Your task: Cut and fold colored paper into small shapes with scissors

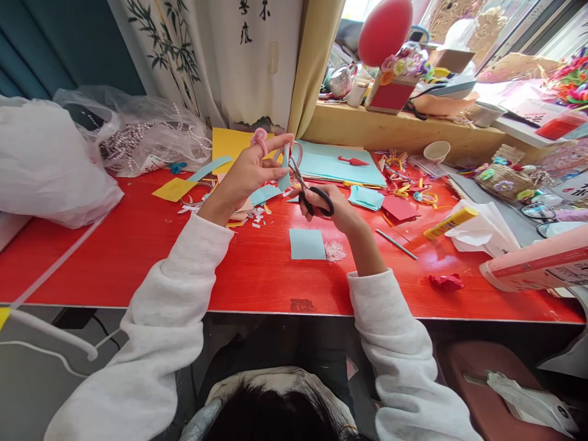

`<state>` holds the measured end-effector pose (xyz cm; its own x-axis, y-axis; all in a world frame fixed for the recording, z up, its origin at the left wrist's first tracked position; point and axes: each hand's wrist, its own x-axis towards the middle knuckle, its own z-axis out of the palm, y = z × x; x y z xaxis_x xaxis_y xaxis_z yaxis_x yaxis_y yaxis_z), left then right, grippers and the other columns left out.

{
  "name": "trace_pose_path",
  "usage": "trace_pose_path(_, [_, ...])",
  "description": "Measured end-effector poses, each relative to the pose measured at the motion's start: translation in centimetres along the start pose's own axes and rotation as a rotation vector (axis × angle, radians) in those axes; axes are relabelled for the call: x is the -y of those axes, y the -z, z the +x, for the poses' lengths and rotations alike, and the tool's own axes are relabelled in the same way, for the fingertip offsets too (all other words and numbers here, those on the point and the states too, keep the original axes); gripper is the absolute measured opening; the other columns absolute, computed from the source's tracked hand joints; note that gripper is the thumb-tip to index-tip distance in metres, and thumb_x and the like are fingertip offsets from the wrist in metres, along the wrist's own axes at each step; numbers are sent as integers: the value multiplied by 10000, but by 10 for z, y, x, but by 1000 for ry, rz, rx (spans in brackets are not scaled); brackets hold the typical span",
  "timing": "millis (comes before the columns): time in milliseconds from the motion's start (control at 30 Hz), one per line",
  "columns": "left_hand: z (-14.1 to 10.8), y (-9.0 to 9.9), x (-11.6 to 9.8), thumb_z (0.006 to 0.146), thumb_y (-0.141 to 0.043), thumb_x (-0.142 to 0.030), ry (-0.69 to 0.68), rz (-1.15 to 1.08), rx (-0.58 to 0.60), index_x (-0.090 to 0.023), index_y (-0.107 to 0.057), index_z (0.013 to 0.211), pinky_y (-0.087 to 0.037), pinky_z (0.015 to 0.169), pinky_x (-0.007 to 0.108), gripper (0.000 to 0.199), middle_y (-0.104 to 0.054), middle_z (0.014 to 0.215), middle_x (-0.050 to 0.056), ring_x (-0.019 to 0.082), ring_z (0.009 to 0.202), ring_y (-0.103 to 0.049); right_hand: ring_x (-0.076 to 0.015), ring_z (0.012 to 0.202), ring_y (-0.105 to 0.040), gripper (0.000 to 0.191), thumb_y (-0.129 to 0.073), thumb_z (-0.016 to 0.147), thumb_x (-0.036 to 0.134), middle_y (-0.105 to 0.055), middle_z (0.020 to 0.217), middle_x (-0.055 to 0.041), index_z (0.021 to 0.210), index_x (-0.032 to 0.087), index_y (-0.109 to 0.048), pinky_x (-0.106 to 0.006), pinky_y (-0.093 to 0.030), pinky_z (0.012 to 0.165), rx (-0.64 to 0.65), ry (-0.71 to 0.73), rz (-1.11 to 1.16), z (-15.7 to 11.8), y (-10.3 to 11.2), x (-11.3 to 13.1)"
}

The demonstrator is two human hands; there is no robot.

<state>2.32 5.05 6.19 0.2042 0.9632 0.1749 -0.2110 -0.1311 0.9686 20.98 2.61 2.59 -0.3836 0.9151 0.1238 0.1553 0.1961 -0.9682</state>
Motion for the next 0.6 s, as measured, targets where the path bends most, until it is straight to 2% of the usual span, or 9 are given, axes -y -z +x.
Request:
trace_pose_path(200, [-2,0,-2,627,-681,73,55,-37,49,-231,-691,1012,-552,785,274,491,-637,1083,31,185,925,-664,-94,518,-495,444,-613,777,610,-545,591,12,671,182,-556,-241,-315,441,-13,57,25,1,-3,-2])
trace_pose_path(433, [-4,-4,-1,619,-706,78,113,-63,38,-202,-686,1035,-566,831,327,502,-612,1128,53,218,953,-687,-84,475,-461,470,-623,764,619,-540,555,11,629,176,-547,-239,-312,421,-53,53,8,1,-3,-1])
trace_pose_path(600, [-3,-4,3,590,-716,89,98,-52,90,-201,-688,1043,-563,779,279,538,-599,1111,54,219,959,-680,-77,461,-450,490,-630,764,614,-542,546,5,576,176,-518,-237,-318,425,-57,62,17,3,-3,-2])
